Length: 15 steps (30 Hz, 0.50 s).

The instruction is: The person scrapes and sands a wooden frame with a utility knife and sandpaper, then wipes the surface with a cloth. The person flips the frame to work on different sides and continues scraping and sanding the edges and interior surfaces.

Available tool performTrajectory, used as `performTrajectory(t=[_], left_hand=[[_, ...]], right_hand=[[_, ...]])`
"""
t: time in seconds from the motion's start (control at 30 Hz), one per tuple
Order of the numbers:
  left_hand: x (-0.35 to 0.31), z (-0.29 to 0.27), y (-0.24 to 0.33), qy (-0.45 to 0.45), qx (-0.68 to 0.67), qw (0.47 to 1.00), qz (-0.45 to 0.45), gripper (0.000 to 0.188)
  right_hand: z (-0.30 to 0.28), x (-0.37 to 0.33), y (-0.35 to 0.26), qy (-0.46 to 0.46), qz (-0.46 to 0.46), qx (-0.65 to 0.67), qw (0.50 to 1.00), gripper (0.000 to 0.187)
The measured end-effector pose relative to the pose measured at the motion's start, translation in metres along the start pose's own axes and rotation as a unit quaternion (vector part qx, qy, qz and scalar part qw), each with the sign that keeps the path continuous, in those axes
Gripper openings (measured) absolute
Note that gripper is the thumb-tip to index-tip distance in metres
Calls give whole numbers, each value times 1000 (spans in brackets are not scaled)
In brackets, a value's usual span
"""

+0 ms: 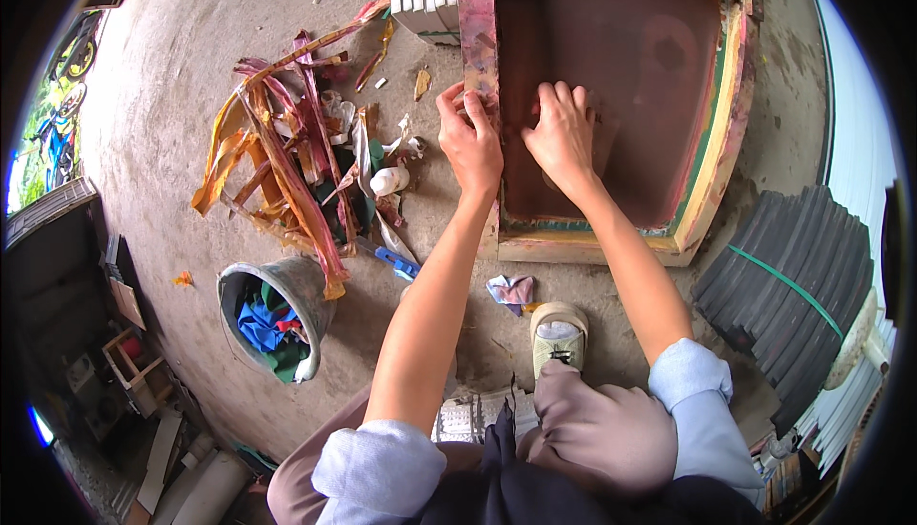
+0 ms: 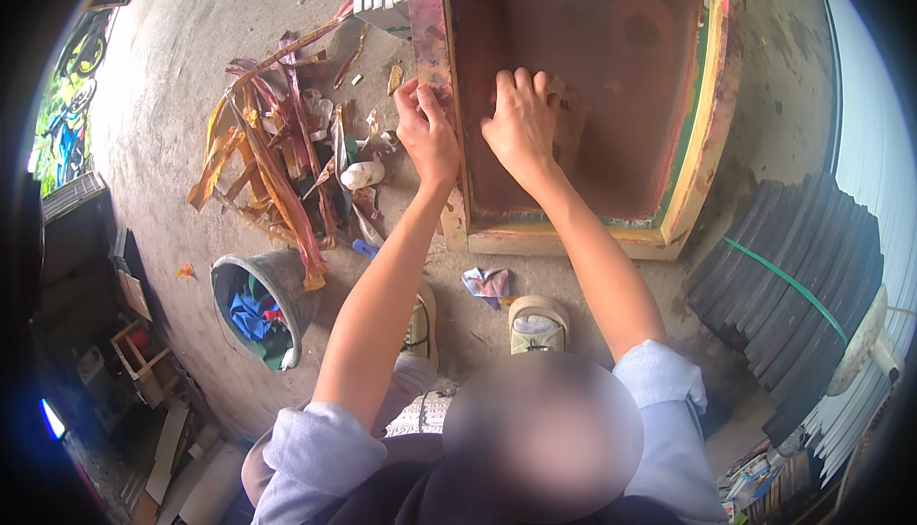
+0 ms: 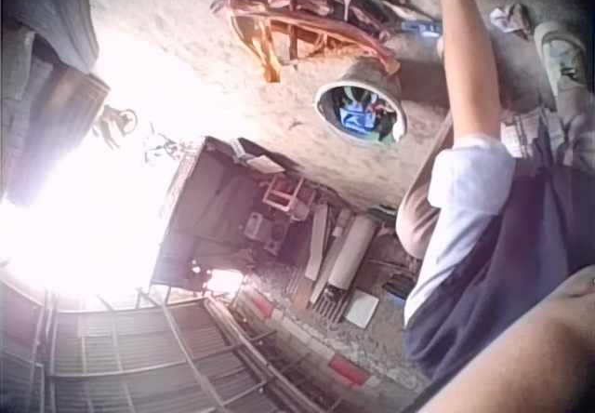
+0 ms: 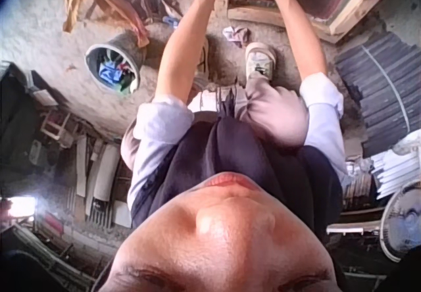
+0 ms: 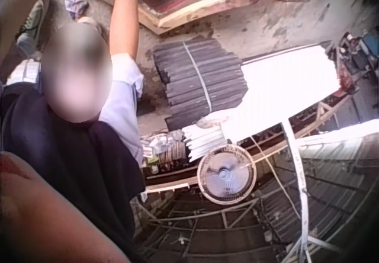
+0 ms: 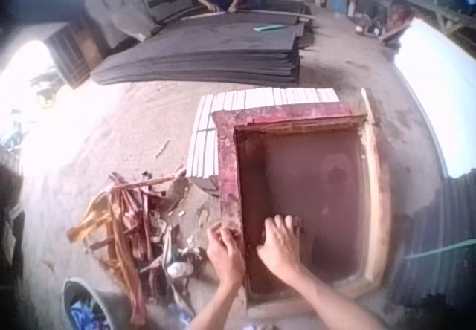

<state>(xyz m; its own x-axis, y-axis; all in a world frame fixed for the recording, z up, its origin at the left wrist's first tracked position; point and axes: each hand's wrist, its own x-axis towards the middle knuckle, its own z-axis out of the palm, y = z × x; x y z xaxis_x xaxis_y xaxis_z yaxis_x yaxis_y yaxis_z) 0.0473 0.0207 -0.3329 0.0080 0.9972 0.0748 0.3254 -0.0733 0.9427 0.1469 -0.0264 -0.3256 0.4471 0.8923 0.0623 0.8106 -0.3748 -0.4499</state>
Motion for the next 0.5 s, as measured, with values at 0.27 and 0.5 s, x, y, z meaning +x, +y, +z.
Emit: performTrajectory(t=[0.27, 0.5], left_hand=[[-1, -3, 3, 1, -38, 999, -35, 29], [-1, -1, 2, 10, -26, 999, -18, 31]], right_hand=[[8, -72, 11, -9, -70, 55, 996, 33], [11, -48, 5, -20, -53, -68, 996, 36]])
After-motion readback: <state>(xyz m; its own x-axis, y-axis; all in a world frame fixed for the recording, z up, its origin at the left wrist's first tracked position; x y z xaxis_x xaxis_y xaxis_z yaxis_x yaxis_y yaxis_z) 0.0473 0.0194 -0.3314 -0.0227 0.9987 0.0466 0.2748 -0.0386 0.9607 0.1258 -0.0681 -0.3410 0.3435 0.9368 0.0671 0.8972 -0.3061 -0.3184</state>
